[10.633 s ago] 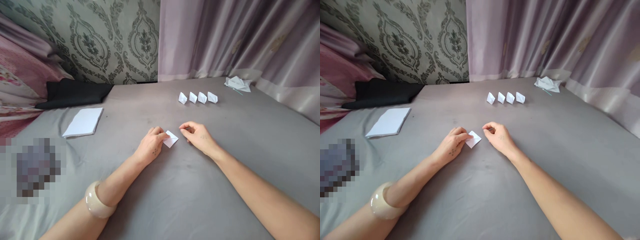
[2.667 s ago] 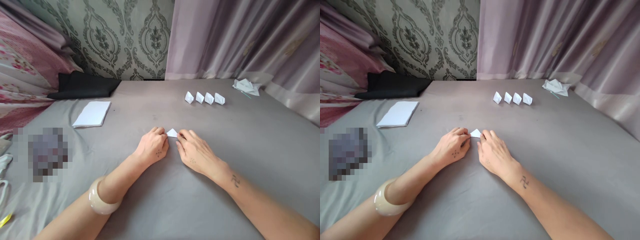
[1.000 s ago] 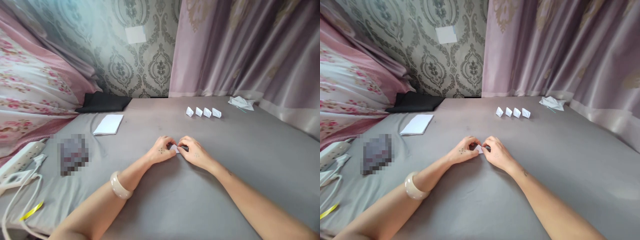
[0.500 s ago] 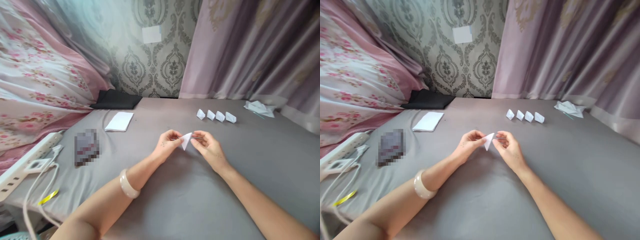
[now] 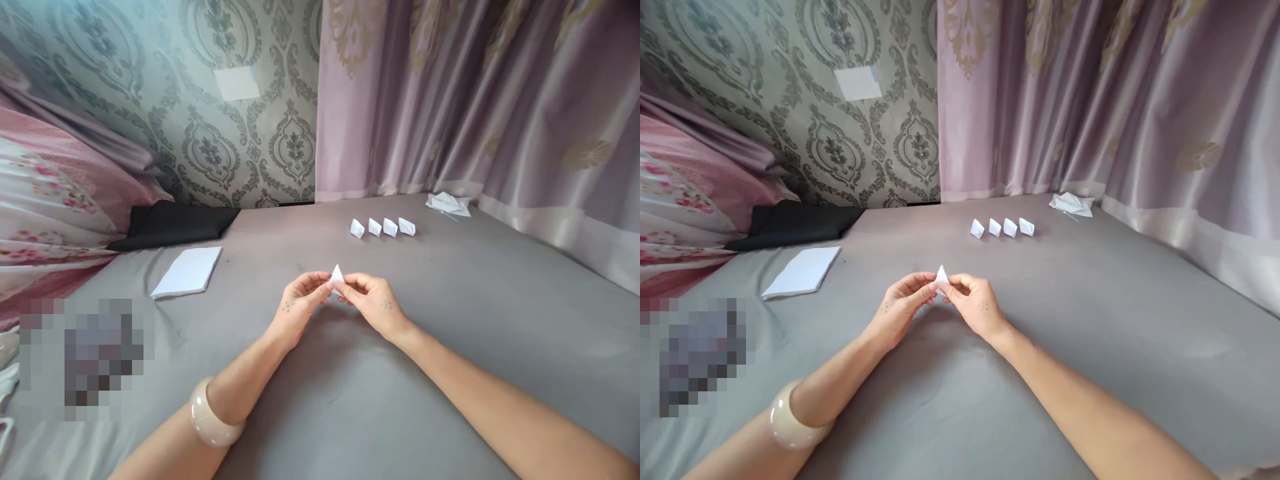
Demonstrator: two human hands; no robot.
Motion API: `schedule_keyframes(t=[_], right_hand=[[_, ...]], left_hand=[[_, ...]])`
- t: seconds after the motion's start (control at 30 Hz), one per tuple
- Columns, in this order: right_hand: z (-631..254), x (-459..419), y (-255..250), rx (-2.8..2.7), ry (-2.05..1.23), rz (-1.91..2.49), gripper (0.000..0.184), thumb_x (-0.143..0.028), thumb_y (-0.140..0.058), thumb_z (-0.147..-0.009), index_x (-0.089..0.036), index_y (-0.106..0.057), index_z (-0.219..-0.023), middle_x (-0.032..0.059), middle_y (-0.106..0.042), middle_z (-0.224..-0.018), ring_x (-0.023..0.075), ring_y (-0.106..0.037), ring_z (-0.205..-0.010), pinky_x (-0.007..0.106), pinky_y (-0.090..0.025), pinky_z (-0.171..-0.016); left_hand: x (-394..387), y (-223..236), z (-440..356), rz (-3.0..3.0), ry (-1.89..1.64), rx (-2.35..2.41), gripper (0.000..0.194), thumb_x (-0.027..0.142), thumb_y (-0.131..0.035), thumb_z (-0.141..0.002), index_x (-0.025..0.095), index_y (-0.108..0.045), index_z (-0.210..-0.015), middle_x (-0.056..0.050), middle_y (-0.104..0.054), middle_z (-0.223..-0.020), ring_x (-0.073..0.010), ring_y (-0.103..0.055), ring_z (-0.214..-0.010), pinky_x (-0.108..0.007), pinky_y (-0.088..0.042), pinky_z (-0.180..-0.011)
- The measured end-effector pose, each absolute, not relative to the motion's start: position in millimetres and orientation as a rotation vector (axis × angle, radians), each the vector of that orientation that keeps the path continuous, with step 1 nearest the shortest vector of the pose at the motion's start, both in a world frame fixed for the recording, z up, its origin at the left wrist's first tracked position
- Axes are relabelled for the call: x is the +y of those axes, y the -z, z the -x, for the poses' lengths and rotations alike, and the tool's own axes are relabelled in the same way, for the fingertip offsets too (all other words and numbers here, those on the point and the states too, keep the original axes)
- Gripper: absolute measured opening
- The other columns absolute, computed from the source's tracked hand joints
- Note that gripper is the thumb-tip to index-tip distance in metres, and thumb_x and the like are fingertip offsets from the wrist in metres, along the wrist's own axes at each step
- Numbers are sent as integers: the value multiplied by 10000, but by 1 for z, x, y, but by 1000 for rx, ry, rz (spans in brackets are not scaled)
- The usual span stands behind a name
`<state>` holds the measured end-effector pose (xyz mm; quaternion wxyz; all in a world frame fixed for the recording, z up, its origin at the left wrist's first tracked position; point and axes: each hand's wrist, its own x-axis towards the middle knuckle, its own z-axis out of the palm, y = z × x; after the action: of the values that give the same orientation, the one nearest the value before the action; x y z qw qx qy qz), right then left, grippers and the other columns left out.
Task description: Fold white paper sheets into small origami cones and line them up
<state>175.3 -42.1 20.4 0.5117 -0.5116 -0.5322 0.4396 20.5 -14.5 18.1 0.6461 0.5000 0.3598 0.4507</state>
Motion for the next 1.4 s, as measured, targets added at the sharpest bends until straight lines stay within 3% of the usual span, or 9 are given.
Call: schedule_keyframes(t=[0.13, 0.23, 0.33, 0.6, 0.87, 1.13, 1.3, 1.4], right_hand=[[-175, -42, -16, -1319, -1010, 1205, 250, -396, -661, -777, -179, -677, -900, 35, -708, -830, 162, -655, -751, 295, -508, -714], [-174, -43, -15, -1373, -744, 1234, 245, -360, -686, -764, -200, -640, -944, 32, -684, -895, 164, -634, -814, 287, -490, -718], [-174, -45, -17, -1454, -482, 1248, 129, -287, -670, -781, -207, -625, -871, 16, -638, -878, 138, -585, -762, 261, -452, -654], [-175, -47, -17, -1507, -451, 1290, 59, -264, -631, -809, -216, -596, -807, -12, -598, -811, 112, -506, -661, 253, -410, -622], [-177, -46, -21, -1412, -712, 1381, 195, -398, -642, -783, -215, -576, -793, -24, -607, -715, 110, -478, -587, 255, -397, -573], [-180, -43, -25, -1406, -783, 1321, 217, -405, -644, -778, -197, -708, -780, -1, -613, -754, 104, -481, -626, 256, -408, -614], [-191, -39, -29, -1316, -1195, 1252, 304, -454, -659, -762, -181, -712, -884, -21, -594, -602, 78, -467, -499, 220, -384, -473], [-196, -37, -30, -1345, -1413, 1114, 340, -460, -662, -772, -163, -692, -934, 9, -645, -676, 88, -550, -544, 198, -414, -460]], left_hand=[[-12, -13, -20, -1172, -1017, 799, 202, 320, -731, -734, 145, -704, -831, -27, -659, -745, -95, -552, -684, -216, -425, -661], [-10, -11, -20, -1126, -1071, 808, 180, 305, -754, -708, 149, -708, -786, -11, -645, -720, -83, -537, -654, -214, -426, -666], [-10, -12, -20, -1081, -1085, 821, 179, 299, -768, -691, 155, -711, -782, -6, -643, -728, -88, -552, -667, -221, -438, -687], [-12, -13, -21, -1077, -1085, 807, 183, 269, -772, -685, 163, -724, -826, -10, -670, -741, -92, -573, -692, -230, -457, -730], [-14, -16, -21, -1158, -1080, 889, 176, 257, -779, -661, 163, -735, -803, -5, -674, -692, -96, -581, -657, -228, -469, -695], [-17, -21, -21, -1231, -1050, 937, 219, 284, -780, -658, 147, -723, -818, -10, -654, -662, -99, -548, -604, -236, -456, -628], [-12, -22, -15, -1136, -971, 759, 304, 361, -723, -741, 161, -703, -969, -23, -633, -748, -110, -562, -674, -247, -454, -673], [-9, -21, -12, -1069, -899, 657, 337, 412, -643, -812, 160, -700, -1028, -40, -617, -784, -104, -539, -680, -239, -430, -655]])
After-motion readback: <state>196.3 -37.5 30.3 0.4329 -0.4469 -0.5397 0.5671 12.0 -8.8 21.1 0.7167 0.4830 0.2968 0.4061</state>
